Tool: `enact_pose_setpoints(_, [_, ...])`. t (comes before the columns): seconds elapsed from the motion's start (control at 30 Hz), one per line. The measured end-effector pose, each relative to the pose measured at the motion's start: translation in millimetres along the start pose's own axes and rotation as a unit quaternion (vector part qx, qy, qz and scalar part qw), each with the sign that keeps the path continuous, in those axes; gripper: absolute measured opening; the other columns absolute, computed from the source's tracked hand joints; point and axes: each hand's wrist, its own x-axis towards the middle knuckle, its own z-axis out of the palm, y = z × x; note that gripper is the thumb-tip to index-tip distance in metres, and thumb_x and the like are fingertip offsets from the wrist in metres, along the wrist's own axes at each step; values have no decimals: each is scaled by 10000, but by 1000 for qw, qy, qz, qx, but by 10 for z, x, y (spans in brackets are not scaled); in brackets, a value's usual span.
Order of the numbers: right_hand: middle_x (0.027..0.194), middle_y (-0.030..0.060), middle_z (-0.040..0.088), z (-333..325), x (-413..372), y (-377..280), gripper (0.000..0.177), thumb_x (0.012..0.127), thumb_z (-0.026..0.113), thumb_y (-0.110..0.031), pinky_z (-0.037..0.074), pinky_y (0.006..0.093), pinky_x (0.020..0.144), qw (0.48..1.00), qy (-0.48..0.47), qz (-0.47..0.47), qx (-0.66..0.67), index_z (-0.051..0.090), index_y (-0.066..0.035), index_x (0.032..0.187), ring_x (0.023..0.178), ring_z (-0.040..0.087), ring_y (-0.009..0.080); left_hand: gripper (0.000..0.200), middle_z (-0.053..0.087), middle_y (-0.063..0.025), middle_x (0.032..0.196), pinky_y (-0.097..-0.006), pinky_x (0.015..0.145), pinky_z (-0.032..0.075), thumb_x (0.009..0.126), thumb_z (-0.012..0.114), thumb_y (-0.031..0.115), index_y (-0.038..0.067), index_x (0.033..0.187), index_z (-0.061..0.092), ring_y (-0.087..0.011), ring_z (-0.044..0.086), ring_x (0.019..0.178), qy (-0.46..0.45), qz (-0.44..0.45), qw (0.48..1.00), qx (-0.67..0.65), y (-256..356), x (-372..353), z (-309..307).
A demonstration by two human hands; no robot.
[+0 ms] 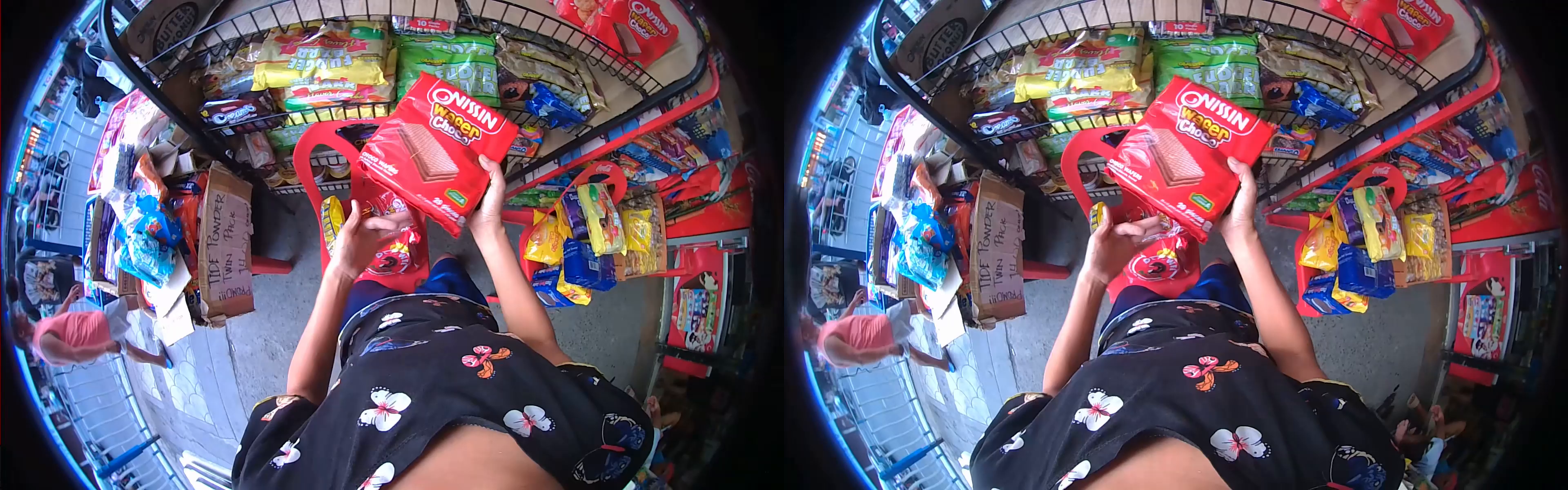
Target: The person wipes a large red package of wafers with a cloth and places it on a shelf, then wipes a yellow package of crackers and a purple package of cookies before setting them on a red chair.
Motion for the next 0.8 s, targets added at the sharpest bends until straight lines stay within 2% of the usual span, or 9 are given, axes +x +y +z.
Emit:
enact_pose_setpoints(0.1, [1079, 92, 614, 7, 53, -76, 501, 751, 685, -161, 485, 357, 878, 987, 32, -73, -140, 513, -20, 1200, 970, 607, 188, 391, 627, -154, 1129, -356, 928, 447, 966, 475, 285, -47, 1128, 603, -239, 600, 1055, 301, 136, 890, 314, 145, -55, 190])
enact_pose_setpoints(0.13, [1063, 89, 623, 44, 31, -46, 476, 748, 692, -153, 489, 344, 862, 974, 13, -107, -199, 533, -14, 1175, 947, 613, 179, 300, 622, -171, 1125, -304, 846, 487, 924, 535, 139, -51, 1152, 583, -195, 601, 1046, 304, 258, 813, 424, 191, 0, 205])
enact_pose_setpoints(0.27, [976, 58, 664, 450, -303, 138, 364, 760, 702, -106, 507, 307, 754, 896, -45, -169, -408, 587, 17, 1082, 844, 628, 139, 541, 550, -159, 1235, -331, 978, 403, 886, 619, 199, -26, 1334, 415, -225, 529, 1135, 187, 280, 840, 426, 258, 214, 1031])
enact_pose_setpoints(0.33, [1205, 169, 573, 628, -515, 357, 491, 742, 676, -70, 438, 393, 935, 805, -69, -290, -513, 538, 19, 1205, 1111, 553, 274, 676, 503, -121, 1289, -333, 1013, 368, 847, 682, 239, -5, 1377, 341, -204, 489, 1175, 165, 314, 835, 421, 218, 295, 1084])
enact_pose_setpoints(0.4, [1354, 206, 452, 500, -576, 438, 577, 729, 669, -75, 348, 446, 1040, 723, -149, -365, -568, 507, -5, 1278, 1280, 404, 358, 625, 504, -123, 1286, -371, 1020, 383, 851, 673, 284, 16, 1335, 383, -236, 497, 1184, 112, 250, 942, 197, 216, 238, 920])
enact_pose_setpoints(0.5, [1412, 171, 410, 371, -634, 325, 577, 743, 646, -96, 297, 467, 1081, 668, -230, -362, -609, 514, -57, 1303, 1329, 341, 384, 589, 519, -153, 1287, -417, 1000, 428, 930, 483, 469, 33, 1322, 424, -289, 527, 1165, 88, 222, 968, -71, 34, 231, 569])
enact_pose_setpoints(0.57, [1411, 151, 421, 344, -641, 228, 542, 754, 634, -113, 271, 463, 1098, 564, -331, -359, -665, 539, -83, 1287, 1338, 338, 362, 580, 548, -128, 1266, -387, 1026, 395, 927, 500, 455, 15, 1302, 456, -236, 516, 1182, -23, 188, 965, -181, 122, 105, 546])
enact_pose_setpoints(0.73, [1494, 136, 283, 489, -303, 60, 618, 790, 633, -186, 152, 634, 1065, 559, -250, -360, -704, 439, -187, 1376, 1378, 227, 383, 573, 515, -142, 1310, -435, 1040, 377, 920, 530, 408, 19, 1328, 425, -259, 506, 1199, 69, 206, 972, -94, 211, 149, 607])
enact_pose_setpoints(0.8, [1409, 154, 410, 490, 188, 19, 466, 849, 589, -139, 203, 565, 1080, 708, -138, -359, -592, 500, -96, 1304, 1326, 331, 385, 518, 514, -146, 1302, -439, 1025, 385, 889, 590, 244, 13, 1321, 422, -271, 505, 1197, 24, 211, 977, -22, 297, 143, 665])
